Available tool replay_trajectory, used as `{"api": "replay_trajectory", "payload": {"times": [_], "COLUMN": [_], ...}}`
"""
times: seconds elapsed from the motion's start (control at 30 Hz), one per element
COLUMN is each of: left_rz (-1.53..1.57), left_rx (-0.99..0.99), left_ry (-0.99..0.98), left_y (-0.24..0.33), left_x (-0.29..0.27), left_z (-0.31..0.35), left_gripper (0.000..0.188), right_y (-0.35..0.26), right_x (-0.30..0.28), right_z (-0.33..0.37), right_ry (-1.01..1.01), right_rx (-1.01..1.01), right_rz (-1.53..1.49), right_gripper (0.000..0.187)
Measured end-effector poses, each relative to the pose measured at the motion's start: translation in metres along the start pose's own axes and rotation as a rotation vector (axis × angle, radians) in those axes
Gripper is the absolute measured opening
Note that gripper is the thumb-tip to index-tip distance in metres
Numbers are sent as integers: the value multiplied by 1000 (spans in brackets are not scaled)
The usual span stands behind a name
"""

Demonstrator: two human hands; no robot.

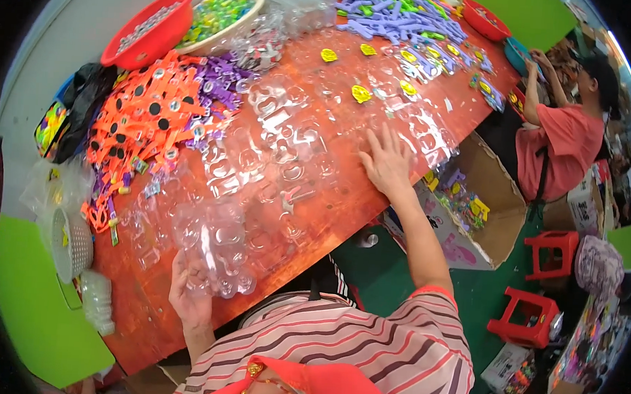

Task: Separating individual clear plastic blister packs from a nested stack on a factory workbench.

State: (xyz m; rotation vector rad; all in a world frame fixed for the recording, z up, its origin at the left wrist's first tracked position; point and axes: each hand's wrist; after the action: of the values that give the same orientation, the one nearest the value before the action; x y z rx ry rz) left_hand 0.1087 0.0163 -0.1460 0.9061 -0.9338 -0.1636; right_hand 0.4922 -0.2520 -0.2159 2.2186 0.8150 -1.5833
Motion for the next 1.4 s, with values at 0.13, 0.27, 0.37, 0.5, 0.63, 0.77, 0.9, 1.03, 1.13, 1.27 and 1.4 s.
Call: {"api": "replay_trajectory", "payload": {"times": [0.13,0.27,0.37,0.5,0.63,0.77,0.9,1.03,1.13,1.27,1.4], "left_rz": [-3,51,80,70,75,71,82,78,82,92,95], "left_rx": [8,29,24,30,132,170,114,36,-4,-9,5], "left_ry": [-20,-14,4,-26,101,105,84,35,-25,-79,-24], "left_y": [-4,-13,-19,-21,-13,-10,-13,-19,-21,-21,-23], "left_x": [8,13,12,4,3,-12,-17,-8,-2,9,11], "left_z": [0,7,18,30,36,39,32,20,17,20,27], "left_gripper": [54,54,53,54,54,55,56,55,54,52,52], "right_y": [-5,-60,-118,-158,-149,-126,-134,-149,-134,-104,-82], "right_x": [-5,-9,5,53,86,68,16,-14,-14,-6,9], "right_z": [-15,-51,-85,-135,-172,-175,-102,-7,7,-3,-25], "right_ry": [97,127,35,-102,-180,42,-12,-58,-66,-42,-110], "right_rx": [6,-148,-278,-291,-253,-291,-227,-324,-385,-461,-505], "right_rz": [53,-108,-246,-231,-72,-196,-296,-251,-147,-166,-205], "right_gripper": [56,56,55,47,40,38,42,44,47,38,38]}}
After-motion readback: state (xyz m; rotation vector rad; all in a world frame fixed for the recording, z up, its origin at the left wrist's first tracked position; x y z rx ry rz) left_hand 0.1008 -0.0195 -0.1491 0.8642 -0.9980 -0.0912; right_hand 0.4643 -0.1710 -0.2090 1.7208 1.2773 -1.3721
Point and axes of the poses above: each hand's wrist, its own z-axis away from the middle knuckle, its own x-axis out of the palm, y = z × x
